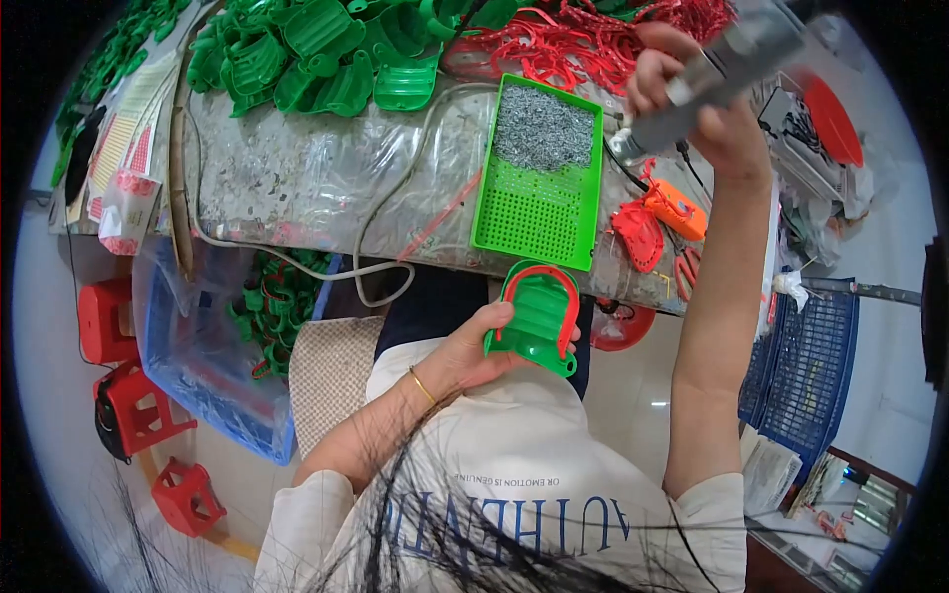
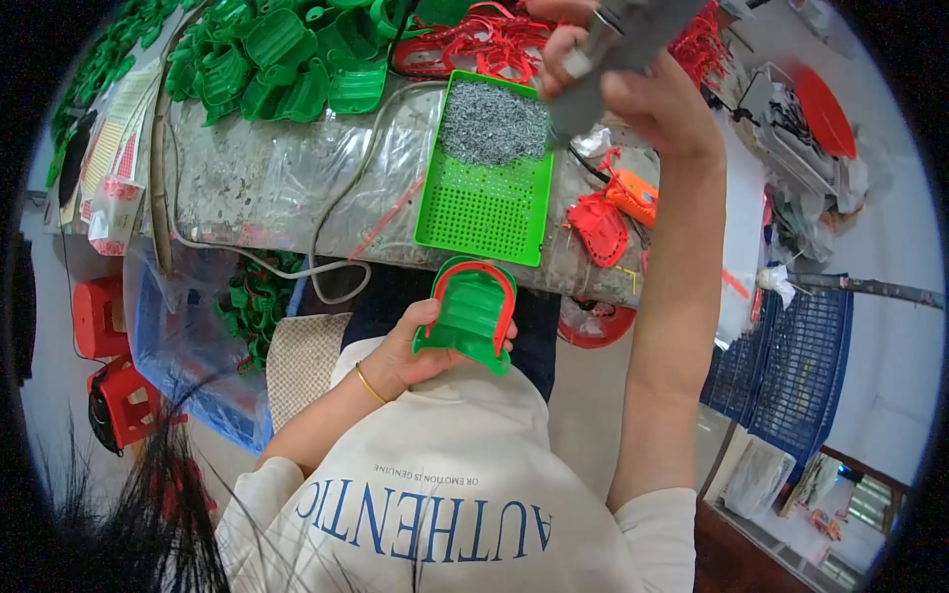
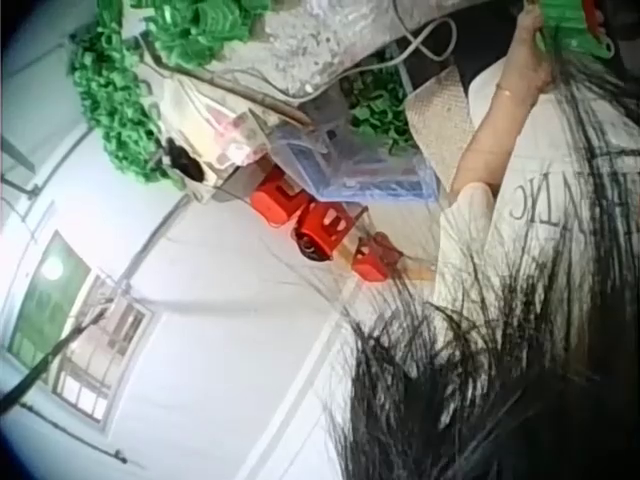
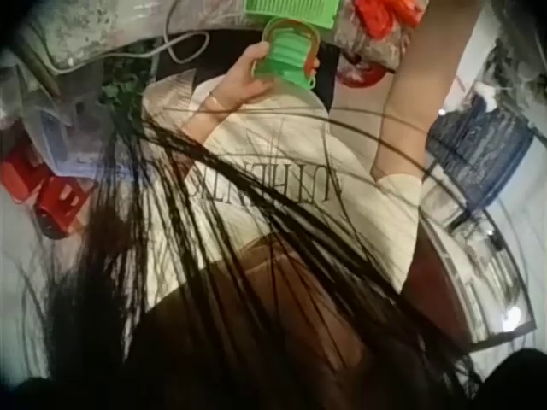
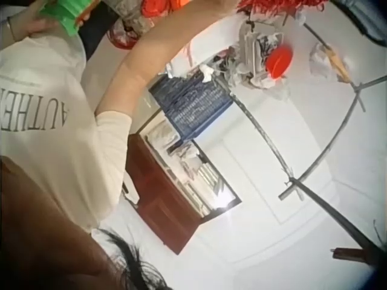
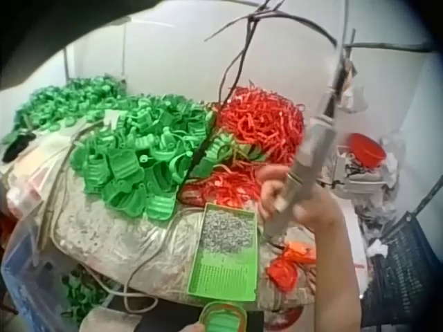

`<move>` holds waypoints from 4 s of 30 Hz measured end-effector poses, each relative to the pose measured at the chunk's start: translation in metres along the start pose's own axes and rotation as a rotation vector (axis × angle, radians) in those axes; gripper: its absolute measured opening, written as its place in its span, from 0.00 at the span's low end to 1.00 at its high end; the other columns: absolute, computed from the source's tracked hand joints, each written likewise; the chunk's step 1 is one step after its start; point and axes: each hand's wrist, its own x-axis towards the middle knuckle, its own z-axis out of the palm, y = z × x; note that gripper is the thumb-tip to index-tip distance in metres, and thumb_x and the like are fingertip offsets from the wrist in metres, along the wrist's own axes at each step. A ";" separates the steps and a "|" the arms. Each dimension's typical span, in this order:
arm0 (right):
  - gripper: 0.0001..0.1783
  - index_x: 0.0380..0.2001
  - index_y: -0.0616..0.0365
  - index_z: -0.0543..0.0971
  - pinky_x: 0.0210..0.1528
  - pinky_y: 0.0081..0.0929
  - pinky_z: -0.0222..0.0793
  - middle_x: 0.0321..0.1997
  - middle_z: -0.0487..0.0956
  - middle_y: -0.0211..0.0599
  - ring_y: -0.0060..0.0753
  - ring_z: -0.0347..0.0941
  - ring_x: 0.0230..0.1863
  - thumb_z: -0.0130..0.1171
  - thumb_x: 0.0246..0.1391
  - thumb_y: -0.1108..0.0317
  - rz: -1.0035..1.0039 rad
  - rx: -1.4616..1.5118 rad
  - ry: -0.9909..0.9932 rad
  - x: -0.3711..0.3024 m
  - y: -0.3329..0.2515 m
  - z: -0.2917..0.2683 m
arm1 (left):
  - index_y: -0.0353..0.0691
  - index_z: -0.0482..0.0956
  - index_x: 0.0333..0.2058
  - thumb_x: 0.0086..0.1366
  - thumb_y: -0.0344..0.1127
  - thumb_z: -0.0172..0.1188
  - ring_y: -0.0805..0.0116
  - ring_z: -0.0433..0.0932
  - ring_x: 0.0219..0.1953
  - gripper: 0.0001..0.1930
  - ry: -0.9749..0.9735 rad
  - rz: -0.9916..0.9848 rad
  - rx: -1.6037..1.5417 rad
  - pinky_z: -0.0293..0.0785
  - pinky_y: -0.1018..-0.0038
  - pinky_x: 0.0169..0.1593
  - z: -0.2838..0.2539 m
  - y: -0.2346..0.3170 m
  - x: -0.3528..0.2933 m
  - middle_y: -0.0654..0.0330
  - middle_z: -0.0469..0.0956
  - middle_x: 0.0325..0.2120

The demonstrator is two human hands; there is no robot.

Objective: Assembling small plastic components using an electric screwdriver in a factory setting.

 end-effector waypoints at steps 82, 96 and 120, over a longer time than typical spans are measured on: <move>0.10 0.36 0.67 0.70 0.22 0.21 0.57 0.16 0.66 0.31 0.23 0.61 0.17 0.54 0.50 0.75 -0.082 -0.018 1.108 -0.034 0.052 0.168 | 0.31 0.61 0.57 0.57 0.56 0.54 0.49 0.70 0.52 0.38 0.094 0.052 -0.065 0.64 0.56 0.58 -0.027 -0.011 0.008 0.40 0.69 0.50; 0.07 0.33 0.65 0.69 0.20 0.20 0.55 0.15 0.65 0.30 0.22 0.60 0.16 0.53 0.50 0.76 -0.081 -0.052 1.053 -0.035 0.061 0.177 | 0.31 0.60 0.57 0.58 0.54 0.54 0.50 0.70 0.53 0.36 0.079 0.052 -0.058 0.63 0.55 0.59 -0.021 -0.012 0.005 0.42 0.70 0.50; 0.08 0.36 0.66 0.71 0.25 0.22 0.63 0.20 0.68 0.30 0.21 0.63 0.19 0.54 0.50 0.80 -0.193 -0.133 1.130 -0.047 0.102 0.102 | 0.32 0.61 0.57 0.60 0.57 0.47 0.50 0.73 0.49 0.36 0.106 0.029 -0.011 0.67 0.57 0.56 -0.025 -0.009 0.007 0.40 0.70 0.48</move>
